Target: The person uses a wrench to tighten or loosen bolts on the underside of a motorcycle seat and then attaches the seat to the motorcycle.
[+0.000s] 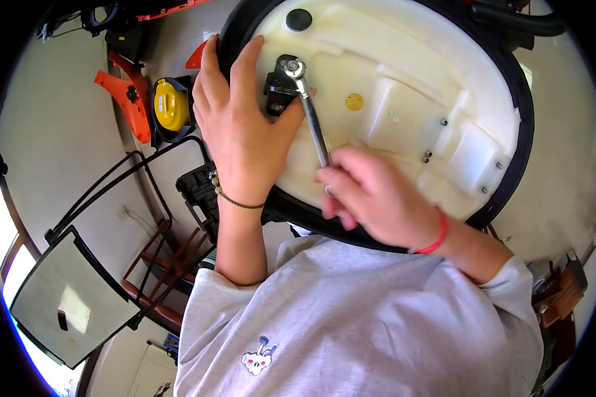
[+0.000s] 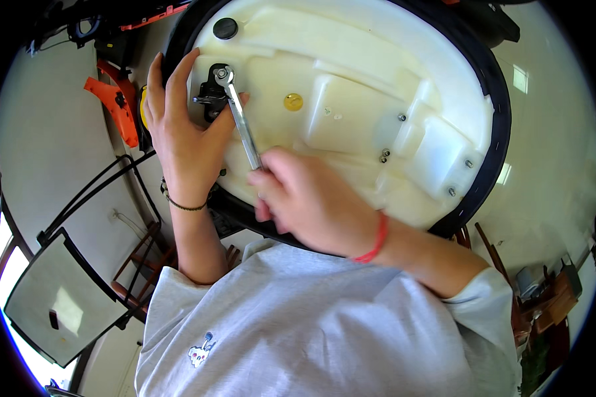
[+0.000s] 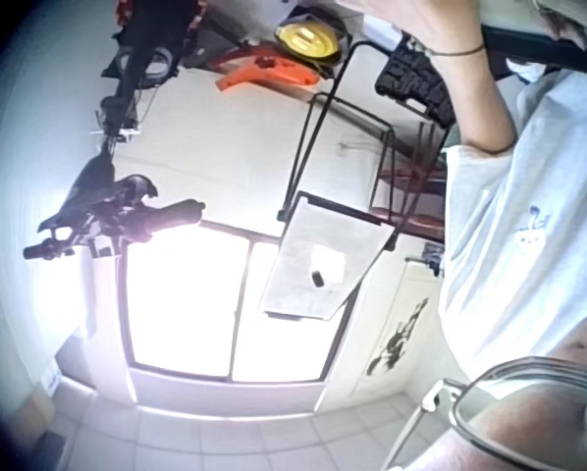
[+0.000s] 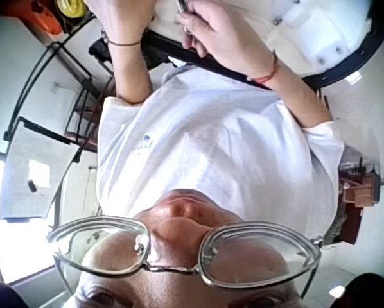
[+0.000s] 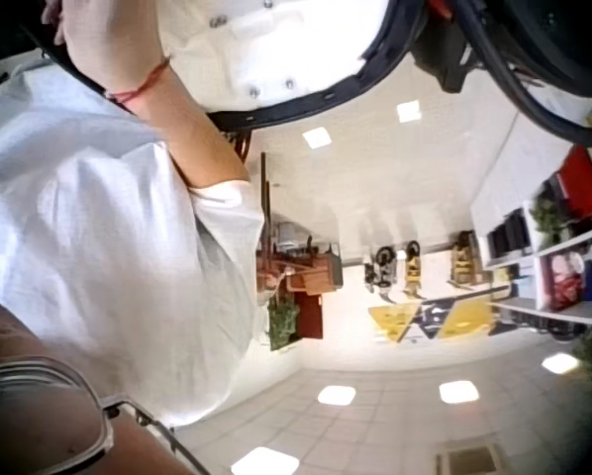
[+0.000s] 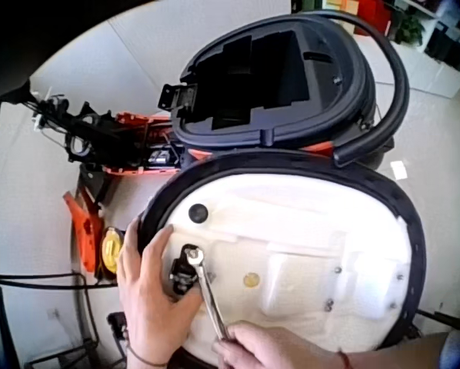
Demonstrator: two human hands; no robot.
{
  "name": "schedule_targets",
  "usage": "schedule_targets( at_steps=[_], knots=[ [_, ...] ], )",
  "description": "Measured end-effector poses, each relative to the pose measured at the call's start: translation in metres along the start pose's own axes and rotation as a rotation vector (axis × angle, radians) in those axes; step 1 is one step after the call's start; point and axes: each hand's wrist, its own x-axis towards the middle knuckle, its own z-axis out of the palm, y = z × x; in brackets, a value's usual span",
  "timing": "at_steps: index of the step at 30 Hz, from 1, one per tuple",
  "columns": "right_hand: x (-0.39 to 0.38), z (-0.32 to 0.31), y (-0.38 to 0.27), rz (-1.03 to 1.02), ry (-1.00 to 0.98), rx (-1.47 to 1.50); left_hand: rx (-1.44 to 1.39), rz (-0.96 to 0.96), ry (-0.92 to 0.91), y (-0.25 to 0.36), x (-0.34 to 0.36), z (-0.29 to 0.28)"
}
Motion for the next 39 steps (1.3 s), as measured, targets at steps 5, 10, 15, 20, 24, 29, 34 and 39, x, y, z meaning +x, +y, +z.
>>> schedule_targets(
  at_steps=[5, 10, 15, 20, 24, 29, 34, 39],
  knots=[
    [-0.017, -0.002, -0.012, -0.002, -0.029, 0.12, 0.021, 0.049, -0.018, -0.003, 0.005, 0.002],
    [-0.044, -0.06, -0.006, -0.47, 0.381, -0.634, 0.011, 0.0, -0.011, 0.004, 0.002, -0.003],
    [-0.028, -0.086, -0.051, -0.458, 0.547, -0.633, 0.042, 0.015, 0.011, 0.005, 0.001, 0.001],
    [-0.006, -0.095, -0.08, -0.55, 0.498, -0.393, 0.077, 0.023, 0.01, 0.006, 0.0, 0.001],
    [0.012, -0.096, -0.106, -0.358, 0.423, -0.346, 0.072, 0.026, 0.007, 0.005, 0.0, 0.0],
    [0.031, -0.104, -0.111, -0.306, 0.351, -0.398, 0.093, 0.058, 0.001, 0.001, -0.001, 0.001],
    [0.043, -0.103, -0.122, -0.356, 0.241, -0.42, 0.096, 0.061, 0.006, 0.0, 0.0, 0.001],
    [0.059, -0.114, -0.127, -0.241, 0.268, -0.507, 0.08, 0.043, 0.01, 0.006, 0.002, 0.0]
  ],
)
